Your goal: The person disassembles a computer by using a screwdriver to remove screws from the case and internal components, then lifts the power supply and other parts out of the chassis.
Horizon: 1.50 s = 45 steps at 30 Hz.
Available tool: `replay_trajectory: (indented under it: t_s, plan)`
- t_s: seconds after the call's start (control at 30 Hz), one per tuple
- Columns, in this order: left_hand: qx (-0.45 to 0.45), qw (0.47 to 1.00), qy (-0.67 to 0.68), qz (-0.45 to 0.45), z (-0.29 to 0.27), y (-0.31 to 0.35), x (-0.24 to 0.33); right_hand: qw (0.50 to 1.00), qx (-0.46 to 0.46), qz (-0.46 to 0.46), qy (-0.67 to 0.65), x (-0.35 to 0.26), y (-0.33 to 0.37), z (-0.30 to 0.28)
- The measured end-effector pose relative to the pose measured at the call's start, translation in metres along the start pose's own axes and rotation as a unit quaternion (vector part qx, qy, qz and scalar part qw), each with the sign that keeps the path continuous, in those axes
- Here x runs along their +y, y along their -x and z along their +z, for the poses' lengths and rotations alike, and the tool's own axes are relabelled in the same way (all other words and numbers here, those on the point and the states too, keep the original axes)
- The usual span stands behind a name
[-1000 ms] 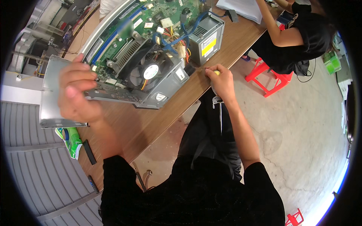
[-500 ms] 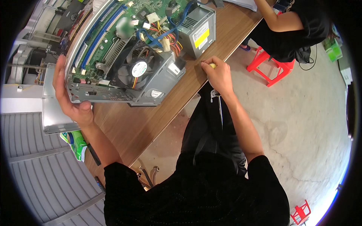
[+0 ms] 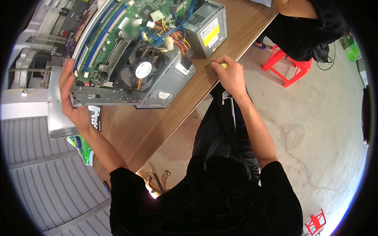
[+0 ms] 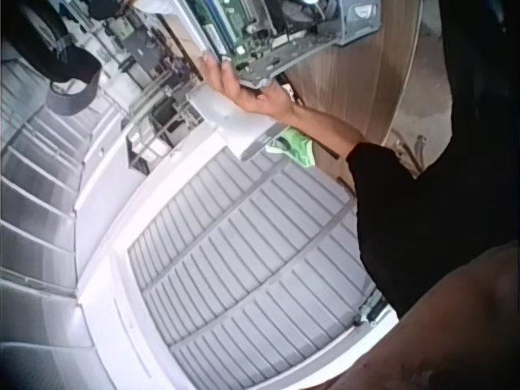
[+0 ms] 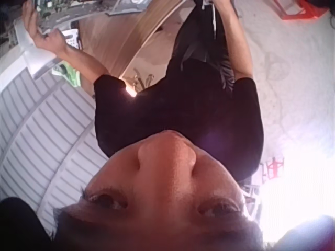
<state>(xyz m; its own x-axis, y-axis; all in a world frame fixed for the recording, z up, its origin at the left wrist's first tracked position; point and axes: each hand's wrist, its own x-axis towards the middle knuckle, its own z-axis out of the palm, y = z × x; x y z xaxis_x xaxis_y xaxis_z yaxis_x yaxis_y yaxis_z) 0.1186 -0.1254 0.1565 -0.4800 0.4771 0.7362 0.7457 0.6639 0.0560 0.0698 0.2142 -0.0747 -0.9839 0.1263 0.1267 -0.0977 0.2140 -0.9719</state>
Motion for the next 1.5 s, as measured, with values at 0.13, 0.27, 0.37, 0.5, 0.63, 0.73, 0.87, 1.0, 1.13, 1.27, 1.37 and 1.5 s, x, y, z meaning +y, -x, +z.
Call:
replay_trajectory:
  t_s: [0.13,0.27,0.37,0.5,0.63,0.73,0.87,1.0,1.13,1.27,1.37,1.5]
  plan:
    - [0.027,1.000,0.007,-0.001,0.000,0.006,-0.003,1.000,0.004,-0.003,0.029,-0.001,0.001,0.001]
    - [0.037,0.995,0.063,-0.064,-0.006,0.011,0.008,0.999,0.006,-0.022,0.039,-0.007,0.001,0.007]
    - [0.031,0.992,0.112,-0.049,-0.004,0.000,0.018,1.000,-0.010,-0.012,-0.011,-0.019,0.000,-0.006]
    - [0.030,0.990,0.117,-0.071,0.001,-0.005,0.044,0.997,-0.050,0.011,-0.056,-0.050,0.014,-0.009]
    - [0.052,0.995,0.086,-0.027,0.010,0.005,0.048,0.990,-0.109,0.083,-0.043,-0.050,0.022,-0.004]
    - [0.093,0.972,0.167,-0.133,0.010,0.012,0.064,0.978,-0.138,0.094,-0.128,-0.034,0.025,-0.002]
    - [0.244,0.930,0.218,-0.167,0.050,0.026,0.073,0.965,-0.152,0.155,-0.144,-0.013,0.032,-0.005]
    - [0.226,0.817,0.391,-0.357,0.067,0.050,0.092,0.969,-0.150,0.140,-0.140,-0.011,0.032,0.003]
    - [0.234,0.820,0.359,-0.381,0.090,0.077,0.097,0.975,-0.147,0.127,-0.110,-0.011,0.031,0.008]
    - [0.179,0.876,0.291,-0.340,0.104,0.087,0.095,0.982,-0.127,0.116,-0.076,-0.015,0.034,0.006]
    - [0.157,0.882,0.286,-0.340,0.103,0.086,0.098,0.983,-0.122,0.117,-0.065,-0.014,0.034,0.006]
    - [0.207,0.884,0.268,-0.324,0.111,0.092,0.097,0.985,-0.114,0.114,-0.057,-0.009,0.037,0.009]
